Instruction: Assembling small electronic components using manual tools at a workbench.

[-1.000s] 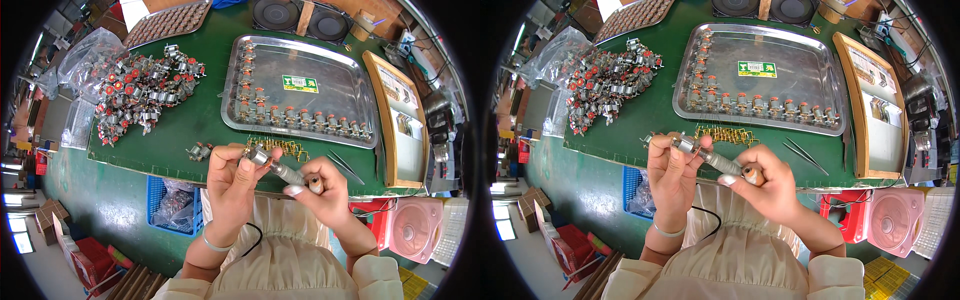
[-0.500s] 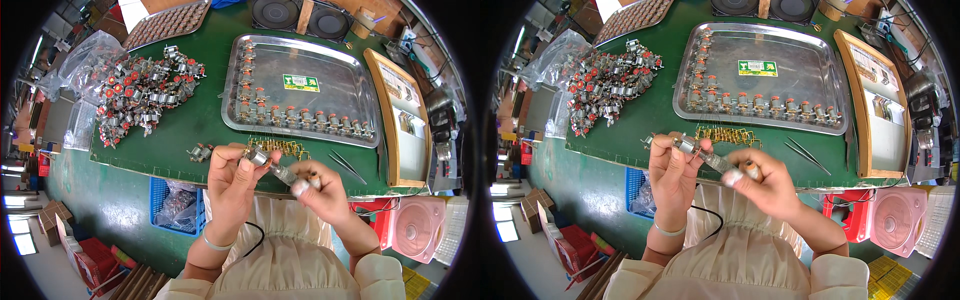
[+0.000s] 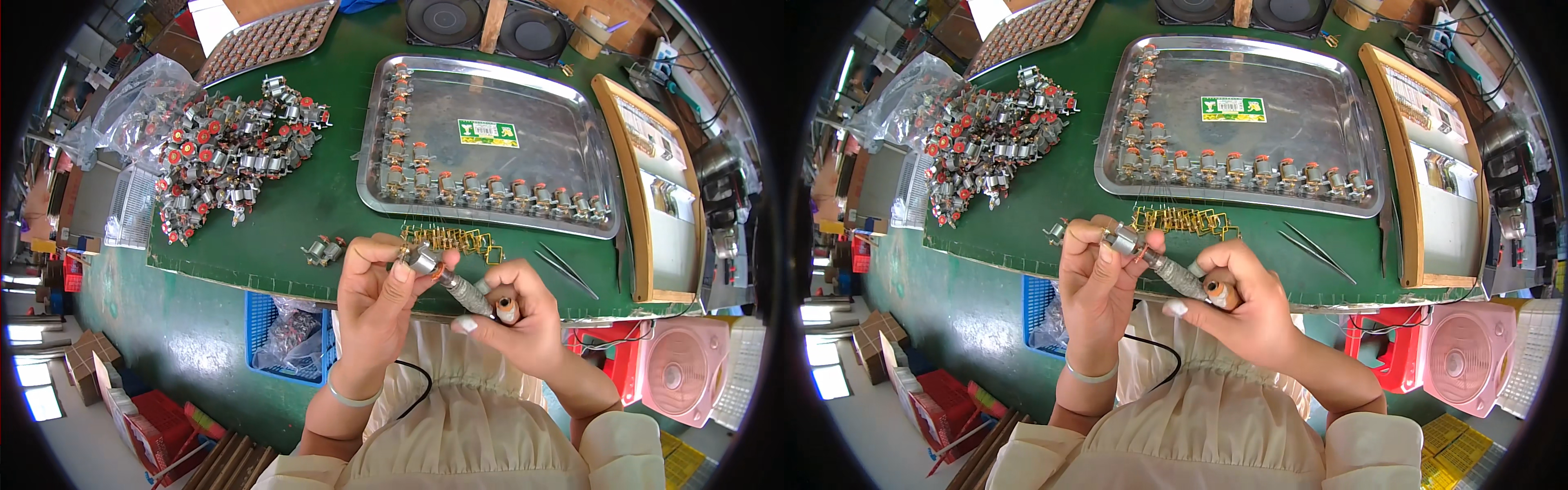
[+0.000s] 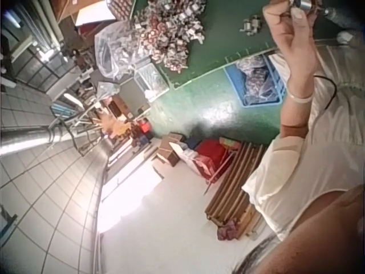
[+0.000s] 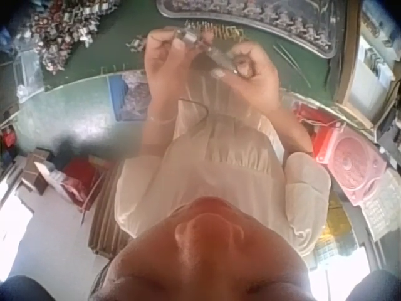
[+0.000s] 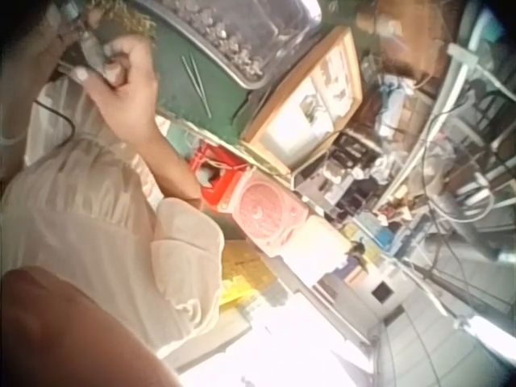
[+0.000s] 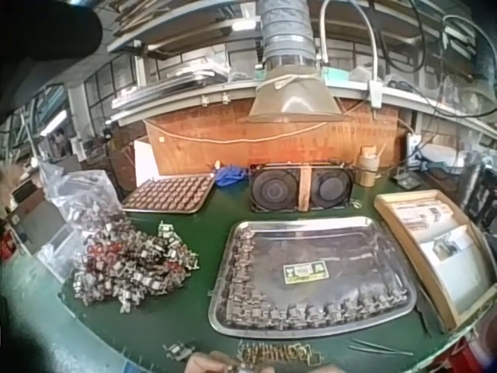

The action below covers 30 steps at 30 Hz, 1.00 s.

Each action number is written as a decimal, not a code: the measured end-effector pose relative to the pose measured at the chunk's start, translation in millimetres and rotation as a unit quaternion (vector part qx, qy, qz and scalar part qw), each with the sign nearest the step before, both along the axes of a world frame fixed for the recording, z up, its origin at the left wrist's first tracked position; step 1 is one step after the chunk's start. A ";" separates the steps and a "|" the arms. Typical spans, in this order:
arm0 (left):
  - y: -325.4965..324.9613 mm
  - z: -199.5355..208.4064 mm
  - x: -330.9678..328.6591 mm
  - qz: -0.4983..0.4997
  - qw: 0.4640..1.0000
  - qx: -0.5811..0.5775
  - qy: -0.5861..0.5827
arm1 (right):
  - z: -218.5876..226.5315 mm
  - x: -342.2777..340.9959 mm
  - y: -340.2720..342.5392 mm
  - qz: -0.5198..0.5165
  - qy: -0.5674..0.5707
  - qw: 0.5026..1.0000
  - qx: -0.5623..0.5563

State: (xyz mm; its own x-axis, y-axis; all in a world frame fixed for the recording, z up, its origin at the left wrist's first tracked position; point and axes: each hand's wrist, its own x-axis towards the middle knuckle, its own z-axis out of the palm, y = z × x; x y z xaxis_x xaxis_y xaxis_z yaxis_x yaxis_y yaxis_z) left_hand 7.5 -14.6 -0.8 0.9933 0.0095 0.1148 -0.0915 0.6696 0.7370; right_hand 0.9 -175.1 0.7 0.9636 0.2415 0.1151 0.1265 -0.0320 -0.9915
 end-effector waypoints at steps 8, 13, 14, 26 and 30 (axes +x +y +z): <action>2.4 -3.8 0.7 -0.020 1.000 0.006 -0.004 | 1.0 5.3 -2.7 0.046 0.067 0.994 0.069; 2.3 -5.9 0.9 -0.017 1.000 0.007 -0.012 | 11.5 8.6 -13.9 0.075 0.115 0.990 0.041; 3.2 -6.3 0.9 -0.029 1.000 0.001 -0.006 | 16.3 10.0 -16.3 0.125 0.265 0.946 0.141; 7.4 -0.1 6.8 0.028 1.000 0.012 -0.008 | 32.5 9.6 -58.1 -0.099 -0.122 0.915 -0.372; 11.1 1.6 8.3 0.051 0.997 0.049 0.000 | 12.8 14.4 -73.7 -0.122 -0.163 0.861 -0.466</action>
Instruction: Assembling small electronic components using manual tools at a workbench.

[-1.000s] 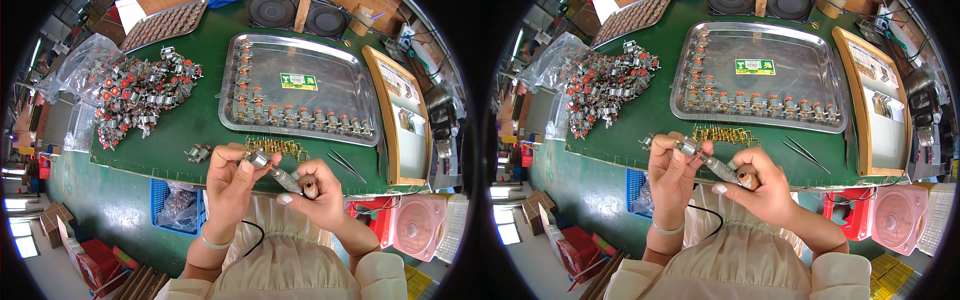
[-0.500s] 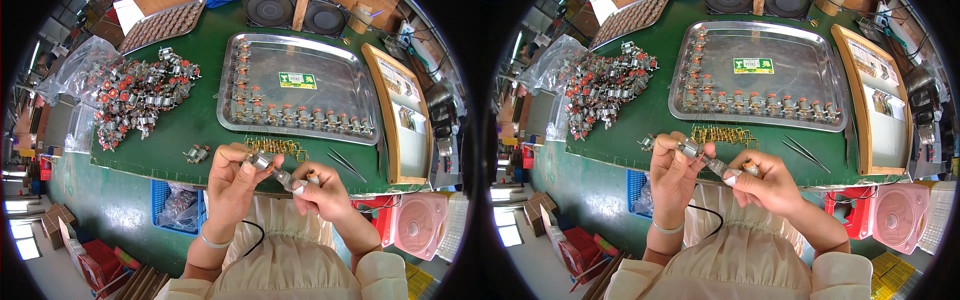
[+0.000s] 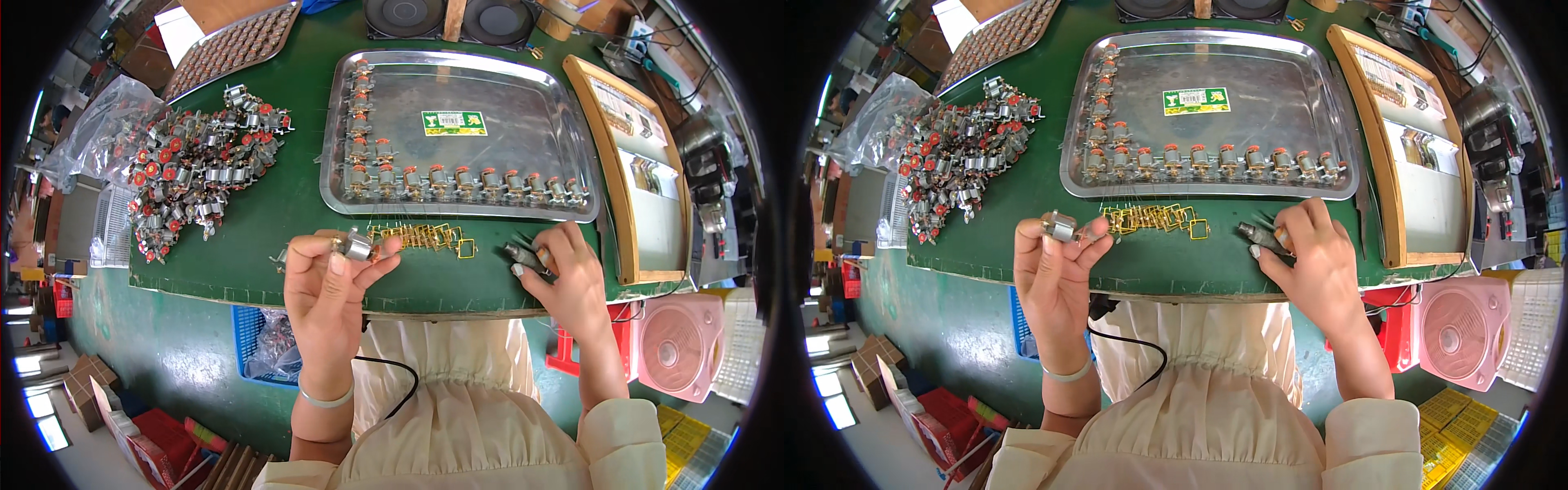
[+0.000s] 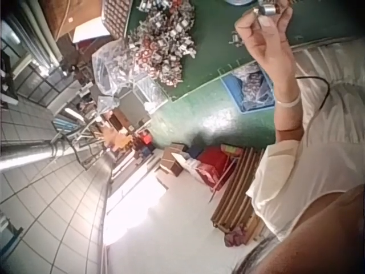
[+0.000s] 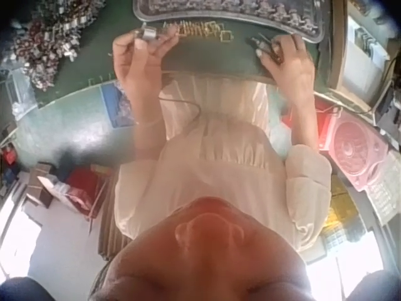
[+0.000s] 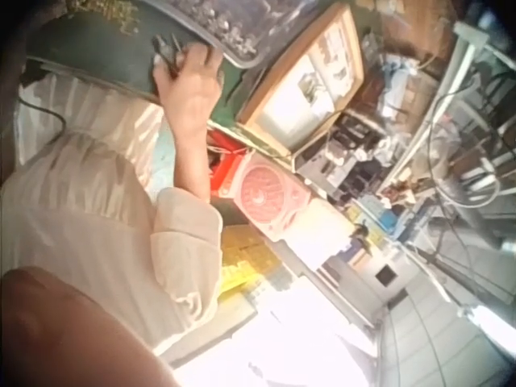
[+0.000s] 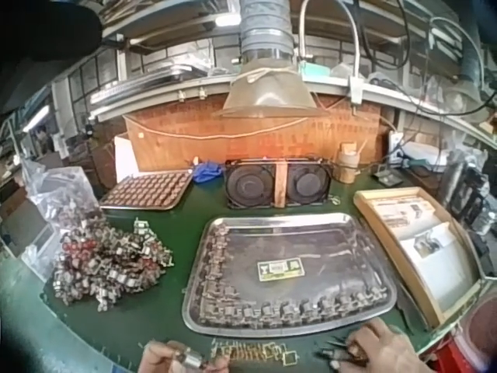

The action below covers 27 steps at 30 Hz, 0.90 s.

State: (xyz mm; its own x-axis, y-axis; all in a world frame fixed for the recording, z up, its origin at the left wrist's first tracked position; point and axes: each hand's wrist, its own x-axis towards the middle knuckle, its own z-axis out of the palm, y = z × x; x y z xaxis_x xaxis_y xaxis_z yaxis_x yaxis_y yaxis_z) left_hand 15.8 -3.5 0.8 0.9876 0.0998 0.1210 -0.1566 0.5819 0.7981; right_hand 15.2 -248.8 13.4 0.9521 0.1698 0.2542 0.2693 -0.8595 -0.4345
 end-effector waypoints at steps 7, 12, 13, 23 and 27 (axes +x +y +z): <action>7.7 -6.0 -3.6 0.017 1.000 -0.009 0.009 | -4.8 6.9 -9.9 -0.021 0.016 0.999 -0.024; 5.4 -4.4 -5.8 0.022 0.999 -0.001 0.034 | 3.2 14.8 11.7 0.061 -0.064 0.996 0.005; 4.7 -4.0 -5.5 0.020 0.999 -0.002 0.034 | 3.6 15.8 18.1 0.108 -0.105 0.988 -0.011; 6.5 -5.7 -7.1 0.022 0.999 0.019 0.041 | -11.4 25.9 37.0 0.216 -0.101 0.971 -0.030; 3.5 -5.7 -6.9 0.024 0.998 0.040 0.044 | -0.6 25.1 36.5 0.215 -0.121 0.969 0.002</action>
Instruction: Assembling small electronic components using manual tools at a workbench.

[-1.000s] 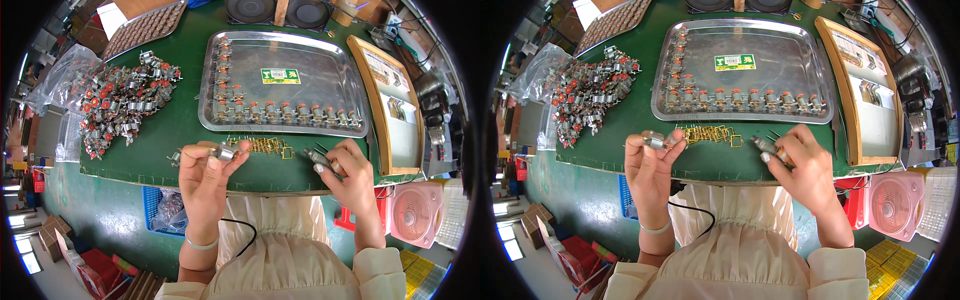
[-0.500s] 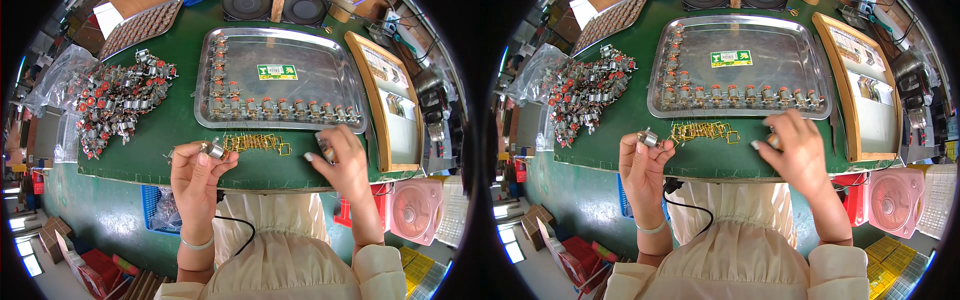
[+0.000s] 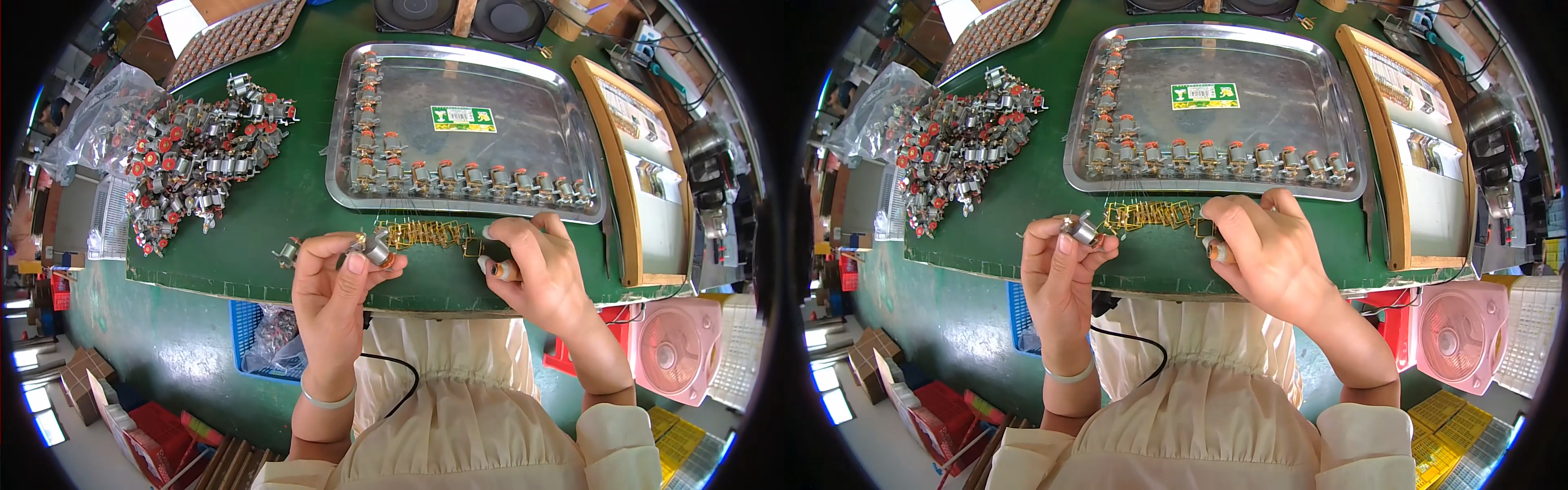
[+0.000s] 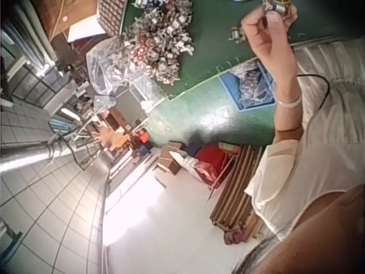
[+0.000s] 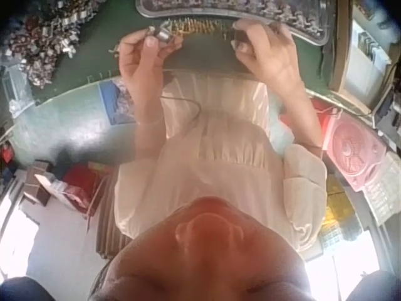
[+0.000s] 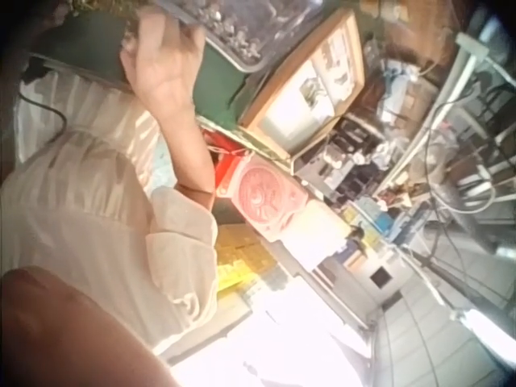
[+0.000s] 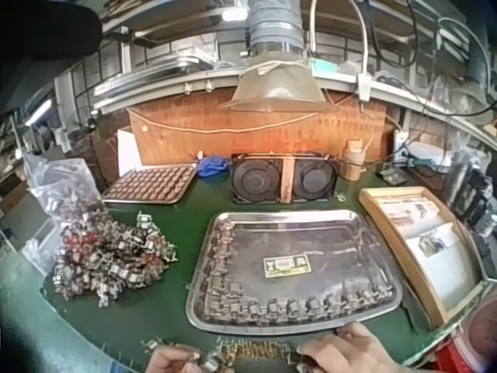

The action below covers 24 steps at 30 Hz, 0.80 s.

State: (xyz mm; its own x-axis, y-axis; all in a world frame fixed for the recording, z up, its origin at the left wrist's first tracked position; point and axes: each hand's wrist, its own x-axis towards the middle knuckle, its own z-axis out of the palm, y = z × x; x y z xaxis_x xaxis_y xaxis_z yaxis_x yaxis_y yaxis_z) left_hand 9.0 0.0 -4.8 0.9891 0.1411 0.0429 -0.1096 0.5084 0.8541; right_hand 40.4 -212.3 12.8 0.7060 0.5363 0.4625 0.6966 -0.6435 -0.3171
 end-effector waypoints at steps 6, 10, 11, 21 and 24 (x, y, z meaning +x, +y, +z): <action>-4.5 -1.7 0.7 -0.009 1.000 0.020 -0.007 | -6.9 -2.2 4.1 0.000 -0.007 0.999 -0.049; -3.6 -3.1 0.4 -0.009 1.000 0.027 -0.004 | -10.1 2.5 5.7 0.023 -0.004 0.995 -0.093; -3.8 -3.2 0.6 -0.010 1.000 0.027 -0.006 | -9.7 3.2 4.9 0.023 -0.004 0.995 -0.092; -9.1 0.4 -1.5 -0.090 0.992 0.071 -0.042 | 26.5 0.1 6.7 0.026 0.344 0.891 0.294; -12.6 5.7 -0.8 -0.106 0.991 0.067 -0.046 | 22.8 1.2 11.3 0.055 0.506 0.751 0.422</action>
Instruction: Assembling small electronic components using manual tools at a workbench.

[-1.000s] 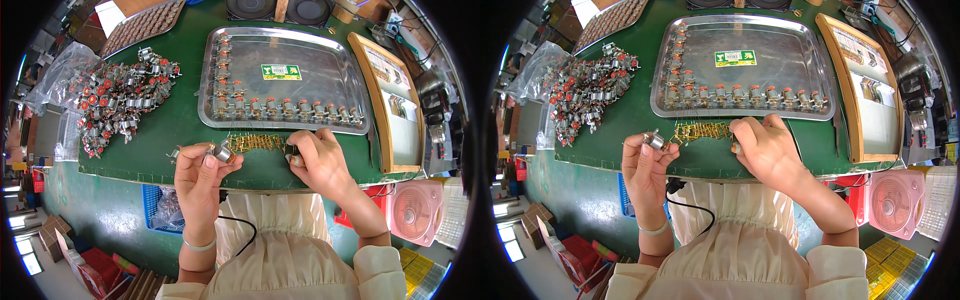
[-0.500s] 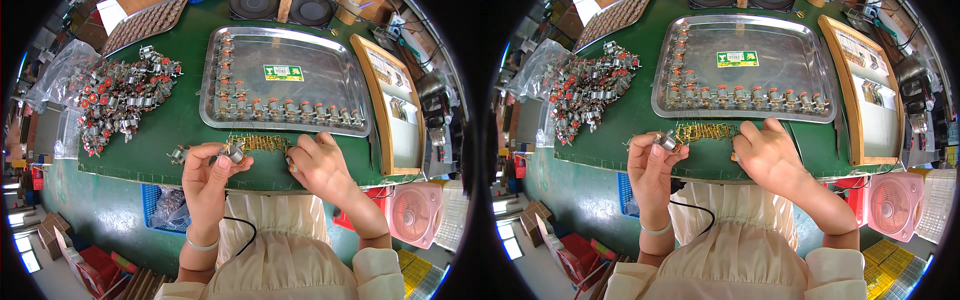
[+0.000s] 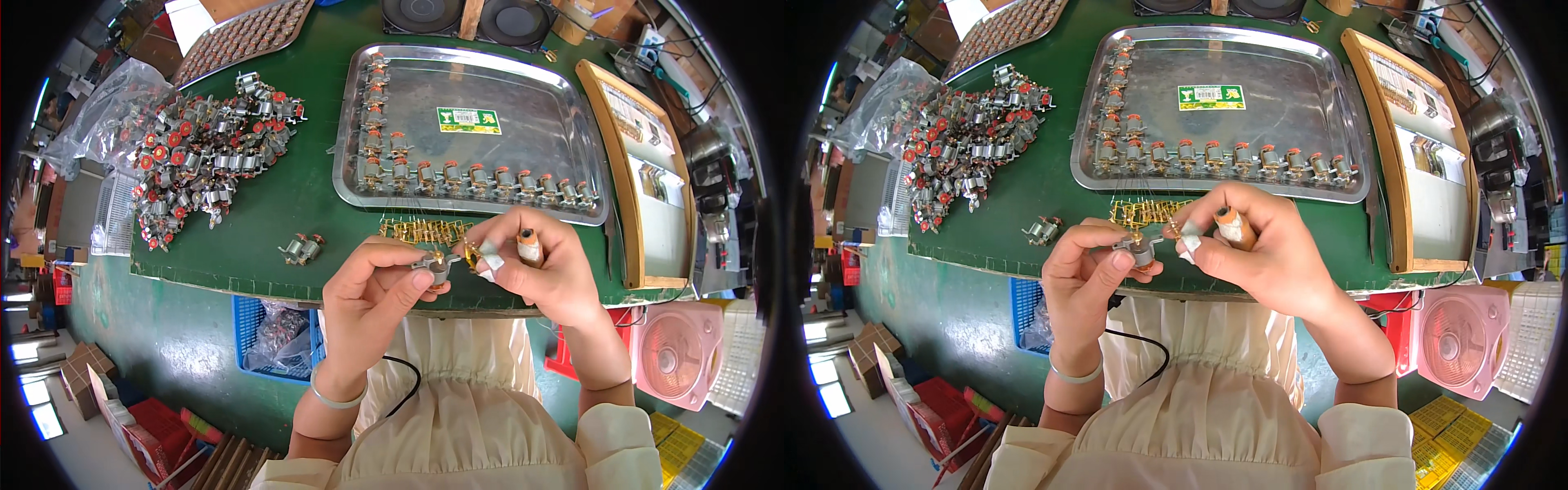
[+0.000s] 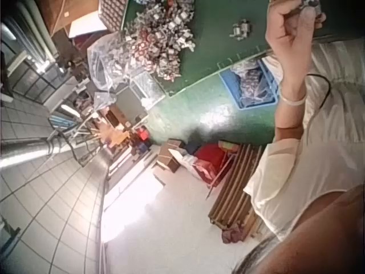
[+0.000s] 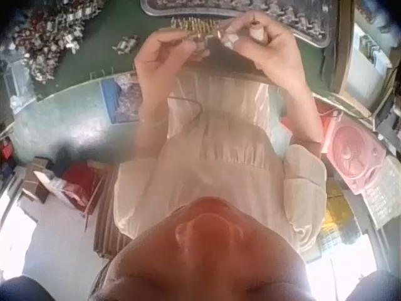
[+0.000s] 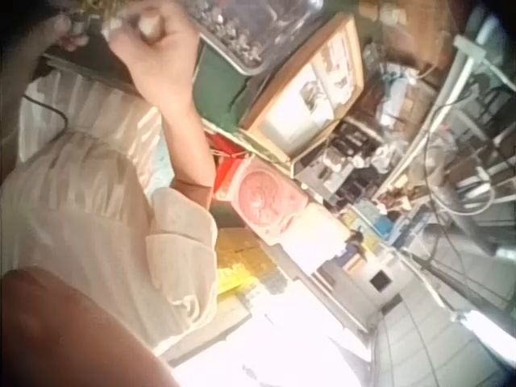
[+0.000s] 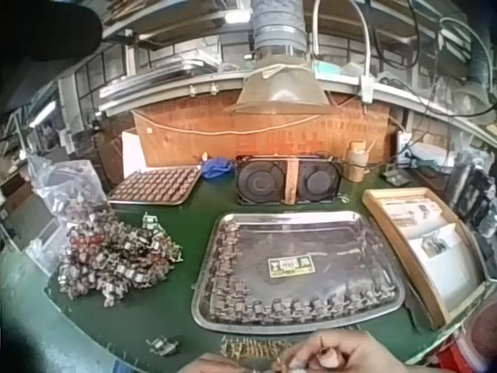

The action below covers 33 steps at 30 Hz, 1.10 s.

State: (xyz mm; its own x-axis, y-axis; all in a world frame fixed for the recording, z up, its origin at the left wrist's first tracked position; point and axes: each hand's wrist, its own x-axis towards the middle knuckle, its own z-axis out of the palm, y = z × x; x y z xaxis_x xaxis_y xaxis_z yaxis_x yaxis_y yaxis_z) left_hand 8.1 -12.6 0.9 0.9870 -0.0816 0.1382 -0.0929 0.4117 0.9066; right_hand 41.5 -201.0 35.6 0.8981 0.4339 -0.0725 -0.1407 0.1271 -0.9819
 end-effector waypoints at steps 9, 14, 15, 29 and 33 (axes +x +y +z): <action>0.9 4.7 -1.4 -0.016 0.999 -0.007 0.050 | -10.3 3.8 13.3 0.024 0.062 0.997 0.039; 1.4 5.9 0.8 -0.002 0.997 -0.015 0.080 | -4.0 0.6 19.3 -0.002 0.119 0.991 0.058; 1.3 6.3 0.9 0.003 0.996 -0.020 0.086 | -5.8 0.1 20.5 -0.010 0.124 0.990 0.065; 2.5 4.1 -0.7 0.023 0.995 -0.025 0.098 | -5.7 -1.1 25.4 -0.013 0.130 0.988 0.086; 10.0 3.5 -4.3 0.003 0.996 -0.045 0.077 | -14.7 -3.1 31.1 -0.015 0.049 0.997 0.056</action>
